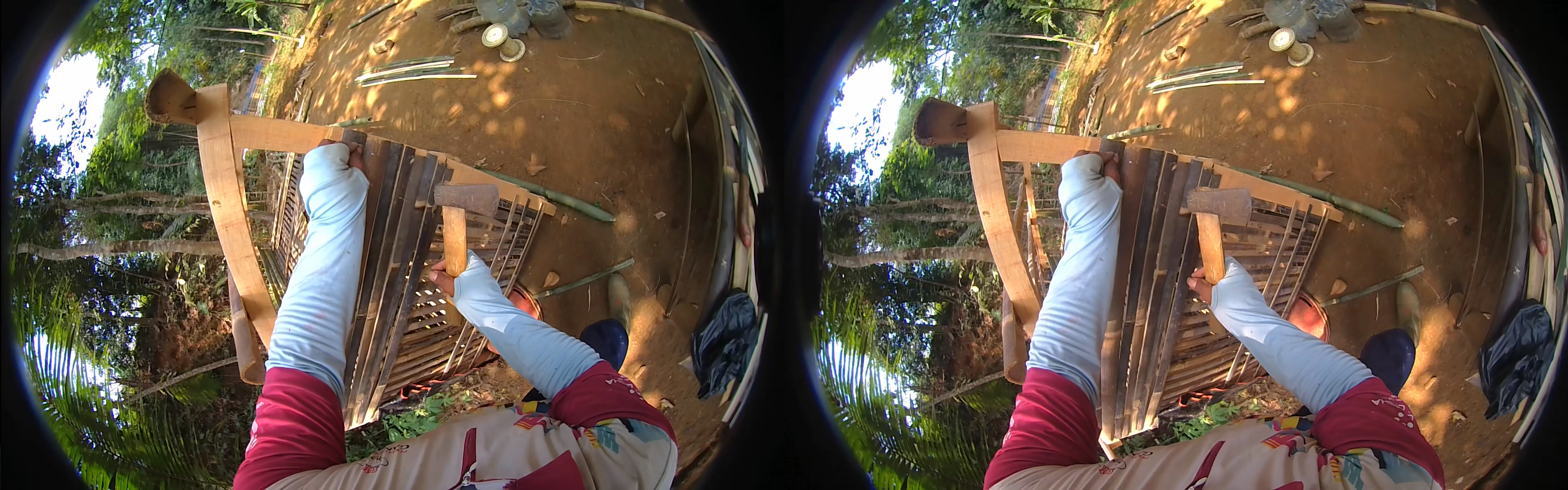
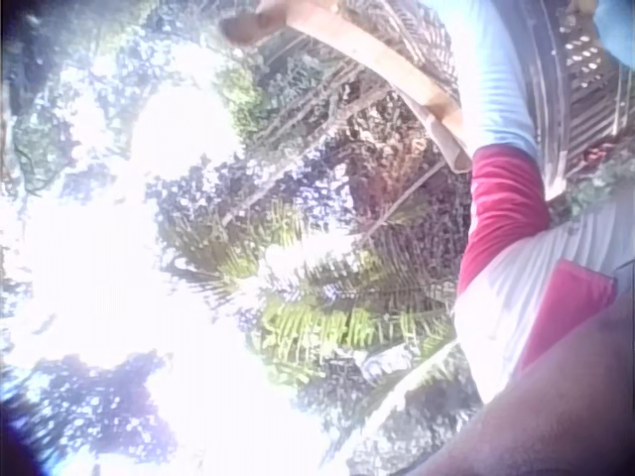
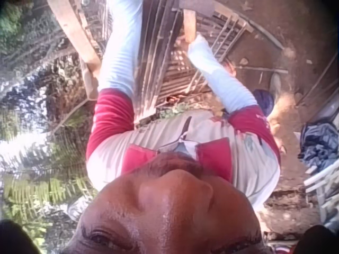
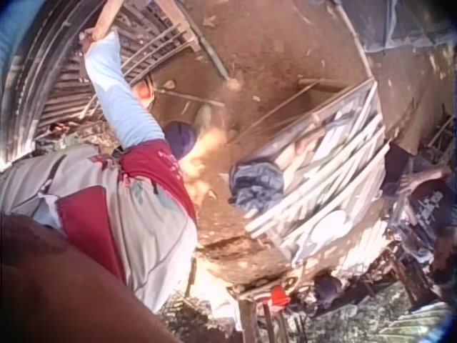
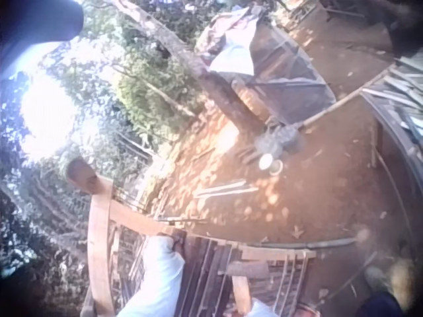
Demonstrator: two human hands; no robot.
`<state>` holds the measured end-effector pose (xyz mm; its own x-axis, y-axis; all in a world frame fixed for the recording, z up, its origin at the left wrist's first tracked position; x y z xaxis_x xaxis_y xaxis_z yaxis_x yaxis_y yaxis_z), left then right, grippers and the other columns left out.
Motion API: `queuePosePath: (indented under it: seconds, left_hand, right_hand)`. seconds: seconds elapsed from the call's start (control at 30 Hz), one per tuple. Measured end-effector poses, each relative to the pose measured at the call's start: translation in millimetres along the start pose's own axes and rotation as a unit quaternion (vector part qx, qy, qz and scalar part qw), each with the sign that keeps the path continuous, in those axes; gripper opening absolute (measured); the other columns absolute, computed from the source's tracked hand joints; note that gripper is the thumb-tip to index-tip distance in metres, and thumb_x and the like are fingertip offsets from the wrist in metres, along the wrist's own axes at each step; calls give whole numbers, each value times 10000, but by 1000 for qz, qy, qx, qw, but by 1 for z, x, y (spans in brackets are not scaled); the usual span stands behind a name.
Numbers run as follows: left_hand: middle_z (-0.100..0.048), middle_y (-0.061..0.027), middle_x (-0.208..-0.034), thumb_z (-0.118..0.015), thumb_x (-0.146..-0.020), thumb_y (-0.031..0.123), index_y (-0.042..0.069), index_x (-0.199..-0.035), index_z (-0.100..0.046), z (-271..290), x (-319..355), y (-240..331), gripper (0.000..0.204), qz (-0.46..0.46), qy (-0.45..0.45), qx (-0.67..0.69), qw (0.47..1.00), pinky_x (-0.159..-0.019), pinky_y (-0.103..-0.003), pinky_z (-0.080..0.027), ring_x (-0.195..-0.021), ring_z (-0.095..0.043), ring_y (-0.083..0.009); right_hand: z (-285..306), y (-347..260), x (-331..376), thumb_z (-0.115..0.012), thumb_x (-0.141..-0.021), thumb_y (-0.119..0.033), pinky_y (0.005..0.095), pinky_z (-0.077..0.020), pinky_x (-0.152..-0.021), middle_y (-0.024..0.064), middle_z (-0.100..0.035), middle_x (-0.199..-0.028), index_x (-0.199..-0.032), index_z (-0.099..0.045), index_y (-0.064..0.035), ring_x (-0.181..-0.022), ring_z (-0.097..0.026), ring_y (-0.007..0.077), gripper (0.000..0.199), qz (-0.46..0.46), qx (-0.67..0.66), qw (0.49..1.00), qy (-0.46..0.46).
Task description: The person uses a hammer to drive nails into a bamboo structure, securing wooden slats to the frame. They repeatedly position the slats and strike them with the hammer to fasten them in place.
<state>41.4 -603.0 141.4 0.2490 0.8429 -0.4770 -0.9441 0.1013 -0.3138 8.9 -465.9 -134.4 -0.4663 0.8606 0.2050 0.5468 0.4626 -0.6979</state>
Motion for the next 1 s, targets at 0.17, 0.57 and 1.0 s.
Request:
queuePosePath:
  seconds: [0.17, 0.57, 1.0]
  left_hand:
    - [-651, -168, -787, -689, -812, 138, 61, -797, -695, -3, 0, -12, 78, 13, 9, 24, 1000, -650, -406, -497, -717, -630, -364]
    - [-643, -192, -731, -696, -818, 127, 34, -797, -696, -4, -4, -18, 95, 51, -13, 95, 994, -629, -392, -494, -673, -634, -363]
    - [-654, -126, -685, -730, -813, 81, -8, -849, -714, -8, 3, -26, 98, 10, 11, 96, 995, -598, -318, -487, -597, -622, -197]
  right_hand:
    - [2, -23, 6, -796, -804, -154, 273, -517, -740, 84, -677, -917, -1073, -571, 12, -829, -632, 129, 388, -15, 95, 995, -1]
    - [-21, -76, -23, -585, -915, -31, 361, -472, -815, 156, -573, -974, -1280, -457, -34, -895, -576, 263, 387, 249, 86, 964, 14]
    - [-43, -105, -39, -557, -923, -2, 379, -488, -856, 191, -598, -1106, -1493, -312, -149, -888, -583, 322, 637, 279, 259, 920, 91]
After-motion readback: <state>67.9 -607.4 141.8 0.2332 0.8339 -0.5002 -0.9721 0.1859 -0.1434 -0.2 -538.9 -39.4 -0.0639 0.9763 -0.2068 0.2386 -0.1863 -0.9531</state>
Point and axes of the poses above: each hand's wrist, its own x-axis away from the middle knuckle, its own z-axis out of the back of the hand, y = z × x, the point moved 10 cm from there along -x, towards the middle knuckle
